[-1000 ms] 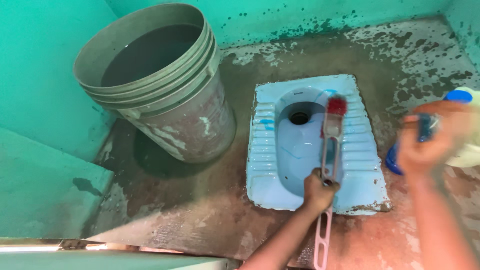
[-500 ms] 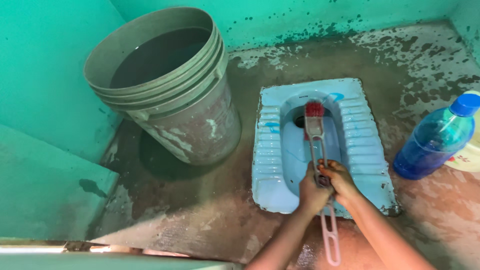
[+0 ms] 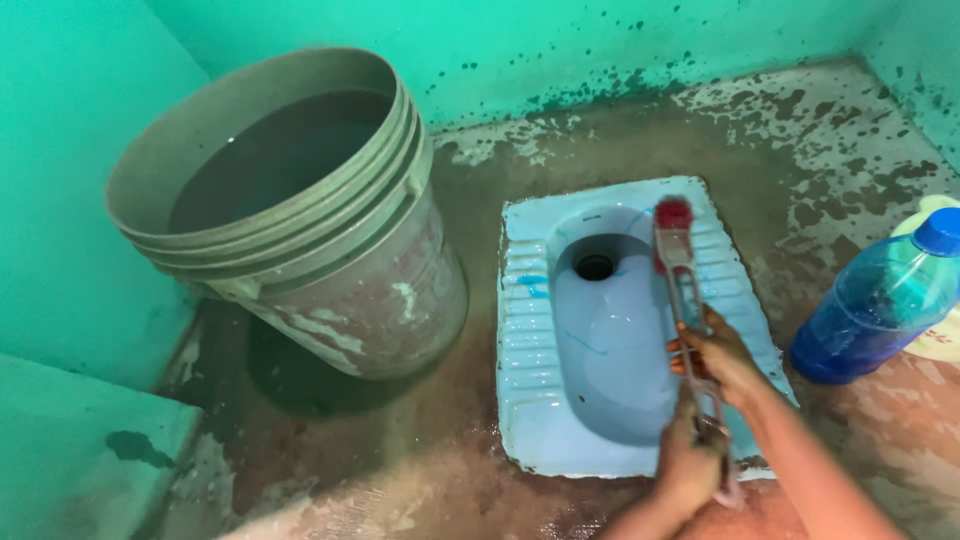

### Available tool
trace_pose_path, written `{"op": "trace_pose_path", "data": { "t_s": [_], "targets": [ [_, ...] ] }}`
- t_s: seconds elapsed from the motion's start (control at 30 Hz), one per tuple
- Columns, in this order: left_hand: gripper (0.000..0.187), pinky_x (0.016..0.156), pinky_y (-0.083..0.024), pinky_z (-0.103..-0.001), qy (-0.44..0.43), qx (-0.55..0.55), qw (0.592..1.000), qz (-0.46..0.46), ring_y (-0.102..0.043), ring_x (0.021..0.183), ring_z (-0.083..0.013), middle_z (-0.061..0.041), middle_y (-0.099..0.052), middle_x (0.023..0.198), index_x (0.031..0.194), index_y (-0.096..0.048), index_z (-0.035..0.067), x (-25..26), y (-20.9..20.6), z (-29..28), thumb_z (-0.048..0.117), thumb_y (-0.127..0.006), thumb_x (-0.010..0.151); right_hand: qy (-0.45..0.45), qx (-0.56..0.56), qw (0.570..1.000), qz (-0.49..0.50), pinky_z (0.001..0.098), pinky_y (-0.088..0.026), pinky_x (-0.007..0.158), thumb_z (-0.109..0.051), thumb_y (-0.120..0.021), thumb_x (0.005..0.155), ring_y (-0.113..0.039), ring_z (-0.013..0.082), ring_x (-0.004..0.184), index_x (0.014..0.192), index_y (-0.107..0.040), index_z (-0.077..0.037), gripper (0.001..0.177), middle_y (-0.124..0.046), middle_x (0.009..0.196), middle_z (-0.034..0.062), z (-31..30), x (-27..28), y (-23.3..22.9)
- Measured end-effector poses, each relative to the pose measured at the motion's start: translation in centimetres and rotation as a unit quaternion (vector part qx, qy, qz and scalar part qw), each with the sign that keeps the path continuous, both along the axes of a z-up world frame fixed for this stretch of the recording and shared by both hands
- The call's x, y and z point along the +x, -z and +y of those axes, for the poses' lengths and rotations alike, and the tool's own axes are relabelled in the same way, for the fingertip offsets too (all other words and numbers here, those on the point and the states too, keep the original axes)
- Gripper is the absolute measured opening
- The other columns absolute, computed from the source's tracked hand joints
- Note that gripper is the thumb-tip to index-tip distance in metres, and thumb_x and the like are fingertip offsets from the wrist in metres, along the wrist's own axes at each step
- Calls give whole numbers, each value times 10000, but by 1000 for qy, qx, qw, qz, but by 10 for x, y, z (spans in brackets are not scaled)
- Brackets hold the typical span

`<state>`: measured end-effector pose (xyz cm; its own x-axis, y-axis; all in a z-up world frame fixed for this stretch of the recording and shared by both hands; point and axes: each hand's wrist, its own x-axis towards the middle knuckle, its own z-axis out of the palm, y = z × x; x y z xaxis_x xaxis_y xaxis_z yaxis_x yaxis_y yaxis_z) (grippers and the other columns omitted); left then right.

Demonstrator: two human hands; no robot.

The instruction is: The person cleans a squat toilet by applying blue cleaning liquid from a bottle and scrubbing the surfaces with a brush.

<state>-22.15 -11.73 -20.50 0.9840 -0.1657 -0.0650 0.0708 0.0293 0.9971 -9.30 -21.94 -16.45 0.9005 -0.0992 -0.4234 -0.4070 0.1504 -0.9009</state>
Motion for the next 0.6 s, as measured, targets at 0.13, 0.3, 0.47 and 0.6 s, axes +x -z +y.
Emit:
{"op": "trace_pose_path", "data": {
  "t_s": [0.13,0.3,0.47,0.6],
  "targets": [
    [365,632,-567,-369,-18,-56,997,57,-664,765,-201,-92,-671,949,1339,-585,-54,41,-15,37,-23,-579,976,-19,114,991,-74,339,-583,716,-24,-598,892,-719,243,799,1448,-425,-75,585,-705,899,165,20,-6,21],
    [497,633,-626,-426,86,-67,986,125,-698,777,-301,-176,-656,955,1399,-491,-42,34,-45,42,-81,-576,911,18,77,994,-72,329,-564,703,76,-609,908,-676,223,793,1346,-496,45,454,-677,961,156,0,9,51],
    [712,890,-637,-371,179,-262,943,101,-699,1044,-279,-174,-585,1282,1594,-332,6,18,-19,16,-112,-599,945,47,70,994,-64,304,-470,556,10,-549,974,-563,161,660,1334,-496,-24,366,-646,909,131,-61,41,62],
    [794,911,-610,-360,141,-256,938,185,-711,1010,-246,-129,-590,1294,1633,-222,-11,15,6,3,-51,-676,982,5,2,999,-31,312,-406,484,-79,-501,1043,-466,163,570,1332,-511,-47,291,-558,803,114,-56,47,50]
  ]
}}
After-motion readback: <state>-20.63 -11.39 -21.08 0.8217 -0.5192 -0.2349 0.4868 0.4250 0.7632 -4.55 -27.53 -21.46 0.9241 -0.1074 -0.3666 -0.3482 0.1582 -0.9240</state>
